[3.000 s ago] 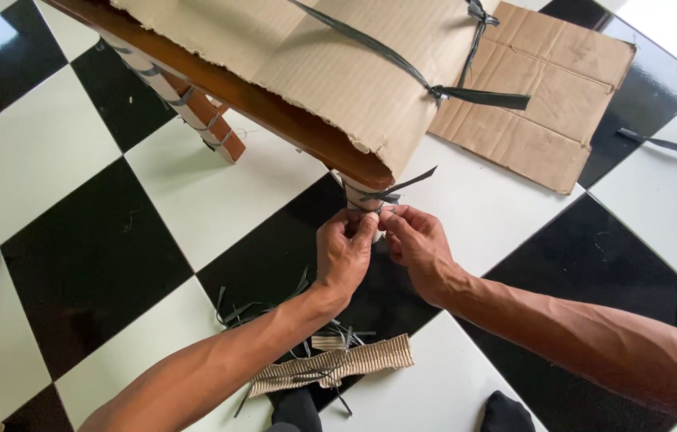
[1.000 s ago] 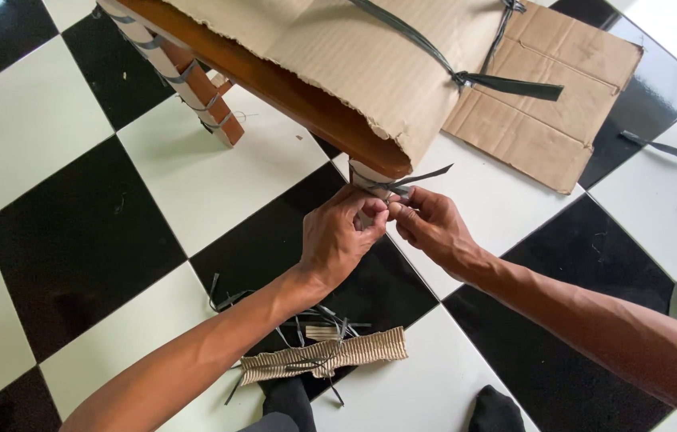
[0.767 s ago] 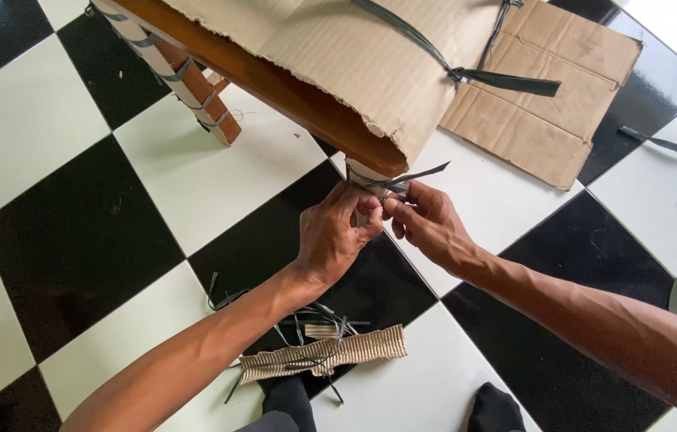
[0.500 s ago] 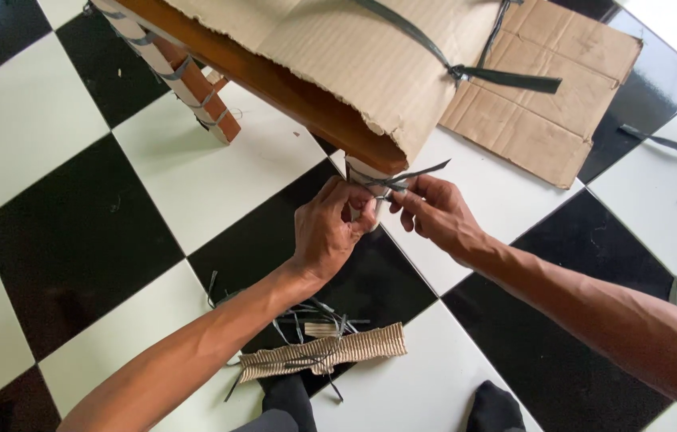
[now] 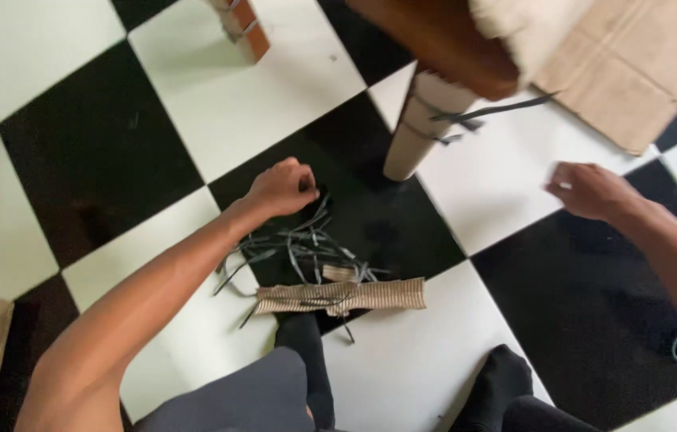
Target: Wrapping a chair leg with cardboard and securing it with plastic ties for protection.
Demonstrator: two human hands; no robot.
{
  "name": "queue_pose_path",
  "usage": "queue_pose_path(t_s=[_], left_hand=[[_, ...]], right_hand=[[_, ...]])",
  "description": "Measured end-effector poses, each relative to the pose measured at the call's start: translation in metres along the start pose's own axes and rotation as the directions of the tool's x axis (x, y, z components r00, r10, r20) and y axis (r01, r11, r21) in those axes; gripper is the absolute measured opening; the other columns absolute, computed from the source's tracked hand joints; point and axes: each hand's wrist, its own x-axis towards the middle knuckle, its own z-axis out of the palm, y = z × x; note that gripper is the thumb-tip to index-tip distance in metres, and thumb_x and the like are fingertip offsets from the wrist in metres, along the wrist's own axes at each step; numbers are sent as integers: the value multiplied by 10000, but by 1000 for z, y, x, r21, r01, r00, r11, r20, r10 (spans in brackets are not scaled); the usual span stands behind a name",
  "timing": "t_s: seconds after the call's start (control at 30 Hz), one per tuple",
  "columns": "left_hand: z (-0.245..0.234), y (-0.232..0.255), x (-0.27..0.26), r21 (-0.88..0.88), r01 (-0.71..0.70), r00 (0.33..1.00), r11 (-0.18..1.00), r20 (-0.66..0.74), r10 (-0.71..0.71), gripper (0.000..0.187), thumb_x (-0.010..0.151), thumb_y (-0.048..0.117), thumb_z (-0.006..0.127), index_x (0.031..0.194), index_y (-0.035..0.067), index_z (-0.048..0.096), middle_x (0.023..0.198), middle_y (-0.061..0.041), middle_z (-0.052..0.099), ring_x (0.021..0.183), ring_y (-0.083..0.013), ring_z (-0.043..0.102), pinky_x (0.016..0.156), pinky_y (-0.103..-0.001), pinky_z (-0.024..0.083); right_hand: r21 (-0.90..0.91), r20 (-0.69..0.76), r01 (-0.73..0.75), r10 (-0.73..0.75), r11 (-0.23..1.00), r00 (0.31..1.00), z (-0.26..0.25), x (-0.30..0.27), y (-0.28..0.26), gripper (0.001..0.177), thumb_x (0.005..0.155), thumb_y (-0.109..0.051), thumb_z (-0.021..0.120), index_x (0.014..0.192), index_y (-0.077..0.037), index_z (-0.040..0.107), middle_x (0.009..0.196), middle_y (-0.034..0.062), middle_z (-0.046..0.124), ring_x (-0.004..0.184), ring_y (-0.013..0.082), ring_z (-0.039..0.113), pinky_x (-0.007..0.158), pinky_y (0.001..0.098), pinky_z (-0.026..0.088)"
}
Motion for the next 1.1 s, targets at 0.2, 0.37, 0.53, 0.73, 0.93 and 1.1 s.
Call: queue_pose_path(t_s=[0.2, 0.37, 0.53, 0.73, 0.93, 1.1], left_hand=[[40, -25, -23, -135, 20, 975, 991, 221, 10, 225, 825, 337, 710, 879, 143, 811, 981, -58, 731, 822, -264, 697, 783, -381, 557], [74, -30, -25, 72, -70, 957, 995, 288, 46, 183, 858, 282, 696, 917, 135, 788, 1153, -69, 641, 850, -288, 700, 770, -415, 591], [108, -57, -16, 169, -209, 957, 963, 237, 166, 355, 809, 270, 720, 978, -40, 683, 1031, -205, 633, 787, -380, 672, 688, -462, 596], [18, -22, 3, -312, 32, 993, 950, 115, 5, 257, 795, 431, 756, 930, 224, 825, 802, -53, 774, 871, -292, 762, 748, -426, 591], [-43, 91, 4, -940, 179, 980, 291, 196, 32, 264, 909, 162, 762, 1127, 12, 764, 1018, -152, 794, 901, -228, 788, 783, -311, 664], [-34, 117, 7, -970, 199, 979, 137, 203, 15, 305, 900, 166, 781, 1169, 24, 747, 1149, -141, 773, 1014, -288, 771, 878, -387, 665]], right_hand=[[55, 73, -128, 124, 990, 990, -8, -17, -1, 311, 1063, -253, 559, 1293, -84, 684, 1242, 131, 774, 1057, 311, 781, 865, 462, 685], [79, 87, -86, 79, 993, 993, -17, -3, -47, 301, 1081, -247, 533, 1298, -83, 660, 1271, 135, 748, 1052, 305, 773, 849, 469, 683], [90, 9, 177, -178, 980, 984, -9, 6, -89, 240, 1049, -193, 545, 1198, -100, 709, 1260, 84, 743, 1049, 253, 766, 908, 418, 673], [344, 29, 220, -245, 913, 969, -9, -22, -139, 187, 1003, -161, 599, 1037, -42, 739, 1055, 176, 787, 1066, 392, 754, 908, 535, 605], [899, -89, 212, -315, 382, 945, -52, -74, -245, 500, 904, -370, 732, 1328, -112, 666, 1241, 149, 741, 1226, 306, 666, 1014, 519, 526], [995, -83, 95, -413, 8, 907, -62, -90, -281, 435, 937, -271, 705, 1269, 2, 636, 1005, 157, 709, 963, 236, 685, 866, 402, 569]])
